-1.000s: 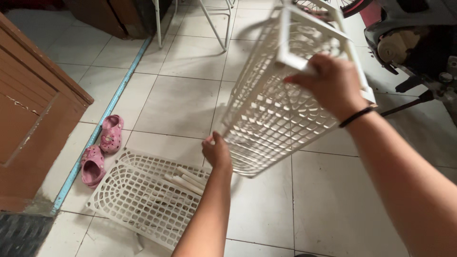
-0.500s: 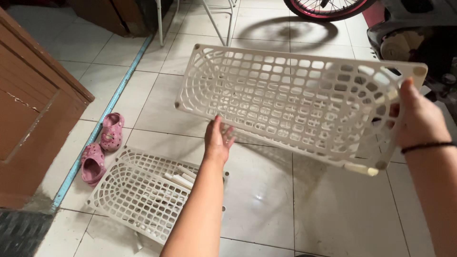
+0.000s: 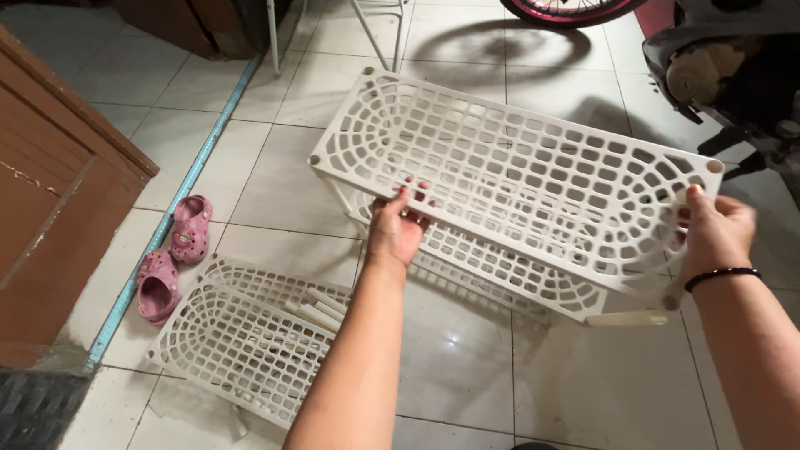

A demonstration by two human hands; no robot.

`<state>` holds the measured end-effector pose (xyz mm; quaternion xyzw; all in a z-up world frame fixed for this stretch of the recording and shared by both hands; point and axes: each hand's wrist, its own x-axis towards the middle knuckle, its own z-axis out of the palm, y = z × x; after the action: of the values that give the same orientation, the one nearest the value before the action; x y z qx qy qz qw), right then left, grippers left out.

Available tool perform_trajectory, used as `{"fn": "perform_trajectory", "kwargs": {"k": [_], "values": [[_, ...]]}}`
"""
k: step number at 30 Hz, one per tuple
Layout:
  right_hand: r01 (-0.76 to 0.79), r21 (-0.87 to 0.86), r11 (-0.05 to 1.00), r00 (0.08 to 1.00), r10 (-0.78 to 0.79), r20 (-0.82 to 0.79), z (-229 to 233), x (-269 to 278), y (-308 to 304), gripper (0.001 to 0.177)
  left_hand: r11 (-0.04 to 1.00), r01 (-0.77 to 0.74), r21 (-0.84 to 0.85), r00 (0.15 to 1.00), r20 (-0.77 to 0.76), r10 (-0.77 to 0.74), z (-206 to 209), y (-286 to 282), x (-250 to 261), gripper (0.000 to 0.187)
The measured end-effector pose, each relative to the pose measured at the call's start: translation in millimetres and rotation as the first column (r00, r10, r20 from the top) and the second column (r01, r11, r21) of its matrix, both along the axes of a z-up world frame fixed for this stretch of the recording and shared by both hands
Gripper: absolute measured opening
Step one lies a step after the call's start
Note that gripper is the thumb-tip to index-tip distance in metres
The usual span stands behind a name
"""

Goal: The person assembles a white plastic storage rack by inserting cylindrical legs into the perforated panels and connecting the panels together. The person handles multiple panels and legs, aligning and pressing them into place to form a three-tiered rack.

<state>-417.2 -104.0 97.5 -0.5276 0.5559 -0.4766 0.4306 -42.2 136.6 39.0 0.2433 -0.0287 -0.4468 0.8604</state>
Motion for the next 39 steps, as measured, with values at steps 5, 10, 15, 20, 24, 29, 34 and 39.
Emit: {"fn": "perform_trajectory", "kwargs": {"k": [5,10,15,20,24,29,34,39], "values": [[-0.143,-0.493,0.858,0.674,-0.28,-0.683,9,17,16,0.072,0.999,0.027,0.026,0.998,0.062,-0.028,-3,-15,-20,0.043],[-0.561,-0.622,0.546,0.729,-0.03,-0.684,42,120,70,0.071,0.998,0.046,-0.046,0.994,0.104,-0.041,-14,-33,-45,0.047],[-0.934,-0.181,0.306,0.253,0.213,-0.944,60,270,159,0.078,0.973,0.197,0.119,0.961,0.171,-0.215,-15,-21,-52,0.049],[-0.993,-0.058,0.103,0.046,-0.116,-0.992,54,341,205,0.059,0.985,0.168,0.041,0.978,-0.131,-0.162,-15,12,-13,0.068],[-0.997,-0.032,0.07,0.018,-0.19,-0.982,38,368,197,0.033,0.996,0.027,-0.08,0.868,-0.493,-0.063,-19,17,19,0.08],[-0.999,-0.043,0.018,0.037,-0.254,-0.967,29,377,182,0.017,0.99,-0.029,-0.137,0.913,-0.408,-0.029,-12,-4,50,0.058],[-0.989,-0.141,-0.037,0.146,-0.21,-0.967,55,368,156,0.019,0.996,0.054,-0.071,0.975,-0.21,-0.068,-12,-39,66,0.037],[-0.916,-0.401,0.007,0.388,-0.239,-0.89,97,354,128,0.017,0.907,0.176,-0.382,0.964,-0.12,-0.237,10,-100,94,0.022]]}}
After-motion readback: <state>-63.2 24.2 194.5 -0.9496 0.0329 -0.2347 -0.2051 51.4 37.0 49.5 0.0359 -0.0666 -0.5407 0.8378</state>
